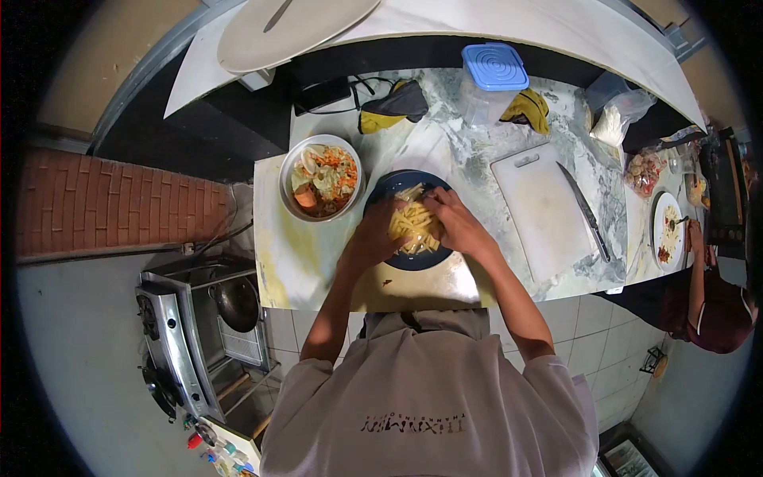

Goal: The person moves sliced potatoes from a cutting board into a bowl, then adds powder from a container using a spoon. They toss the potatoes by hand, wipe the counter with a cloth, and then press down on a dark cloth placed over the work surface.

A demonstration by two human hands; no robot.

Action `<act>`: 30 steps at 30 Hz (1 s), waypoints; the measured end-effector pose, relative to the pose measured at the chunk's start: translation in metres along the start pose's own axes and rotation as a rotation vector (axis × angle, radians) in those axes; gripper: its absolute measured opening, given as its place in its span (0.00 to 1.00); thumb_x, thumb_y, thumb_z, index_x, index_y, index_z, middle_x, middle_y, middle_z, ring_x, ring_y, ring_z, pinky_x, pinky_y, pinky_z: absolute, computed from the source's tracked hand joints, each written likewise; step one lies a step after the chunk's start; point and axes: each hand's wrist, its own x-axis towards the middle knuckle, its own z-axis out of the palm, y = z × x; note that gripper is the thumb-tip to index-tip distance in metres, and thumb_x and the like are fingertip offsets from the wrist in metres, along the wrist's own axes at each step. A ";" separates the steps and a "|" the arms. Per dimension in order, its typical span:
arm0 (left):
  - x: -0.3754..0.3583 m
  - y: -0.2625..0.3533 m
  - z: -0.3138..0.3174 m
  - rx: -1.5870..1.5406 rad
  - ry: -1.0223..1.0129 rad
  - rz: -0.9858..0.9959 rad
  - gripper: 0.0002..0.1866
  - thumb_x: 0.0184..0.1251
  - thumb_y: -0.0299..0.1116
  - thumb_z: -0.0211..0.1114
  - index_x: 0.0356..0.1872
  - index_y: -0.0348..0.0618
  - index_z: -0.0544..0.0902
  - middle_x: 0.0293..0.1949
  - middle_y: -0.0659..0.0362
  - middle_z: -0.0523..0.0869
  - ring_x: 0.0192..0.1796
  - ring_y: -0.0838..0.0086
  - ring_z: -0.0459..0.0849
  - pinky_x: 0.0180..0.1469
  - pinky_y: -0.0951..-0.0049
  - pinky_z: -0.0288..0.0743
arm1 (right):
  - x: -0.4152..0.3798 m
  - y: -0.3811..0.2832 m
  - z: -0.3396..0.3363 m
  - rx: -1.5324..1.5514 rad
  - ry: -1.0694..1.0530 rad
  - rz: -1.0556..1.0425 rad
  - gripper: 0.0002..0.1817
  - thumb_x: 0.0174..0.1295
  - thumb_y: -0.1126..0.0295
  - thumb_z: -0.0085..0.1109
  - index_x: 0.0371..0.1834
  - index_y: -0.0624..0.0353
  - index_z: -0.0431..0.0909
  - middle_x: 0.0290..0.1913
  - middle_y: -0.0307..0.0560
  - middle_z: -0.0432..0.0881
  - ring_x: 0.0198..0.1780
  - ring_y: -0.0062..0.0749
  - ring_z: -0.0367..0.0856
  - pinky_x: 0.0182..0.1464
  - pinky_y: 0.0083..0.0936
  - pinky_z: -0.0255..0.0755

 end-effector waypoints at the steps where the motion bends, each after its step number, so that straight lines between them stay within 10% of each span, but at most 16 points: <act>1: -0.002 0.002 -0.001 0.077 -0.018 -0.031 0.35 0.48 0.33 0.73 0.59 0.41 0.67 0.53 0.45 0.74 0.56 0.49 0.74 0.59 0.55 0.69 | -0.001 -0.002 0.002 -0.086 -0.026 -0.009 0.33 0.41 0.82 0.67 0.56 0.62 0.70 0.56 0.60 0.70 0.56 0.59 0.71 0.56 0.41 0.71; 6: -0.006 -0.011 0.020 0.214 -0.063 -0.074 0.41 0.43 0.35 0.75 0.62 0.40 0.65 0.55 0.42 0.71 0.57 0.47 0.73 0.59 0.54 0.70 | 0.000 -0.010 0.026 -0.261 -0.048 0.042 0.43 0.39 0.80 0.68 0.66 0.57 0.64 0.60 0.60 0.66 0.57 0.60 0.69 0.57 0.42 0.72; 14: 0.002 -0.013 0.032 0.018 -0.017 -0.121 0.39 0.43 0.31 0.73 0.61 0.40 0.66 0.52 0.45 0.74 0.57 0.47 0.74 0.60 0.57 0.70 | 0.008 -0.009 0.030 -0.228 0.028 0.037 0.31 0.45 0.80 0.64 0.57 0.62 0.68 0.56 0.58 0.69 0.55 0.55 0.74 0.46 0.43 0.79; 30: -0.002 0.011 -0.010 -0.120 0.024 -0.088 0.34 0.52 0.23 0.67 0.64 0.43 0.66 0.56 0.46 0.72 0.59 0.49 0.74 0.61 0.57 0.71 | -0.015 -0.011 0.006 0.051 0.060 -0.008 0.27 0.51 0.83 0.57 0.58 0.61 0.66 0.59 0.62 0.67 0.58 0.62 0.67 0.57 0.45 0.67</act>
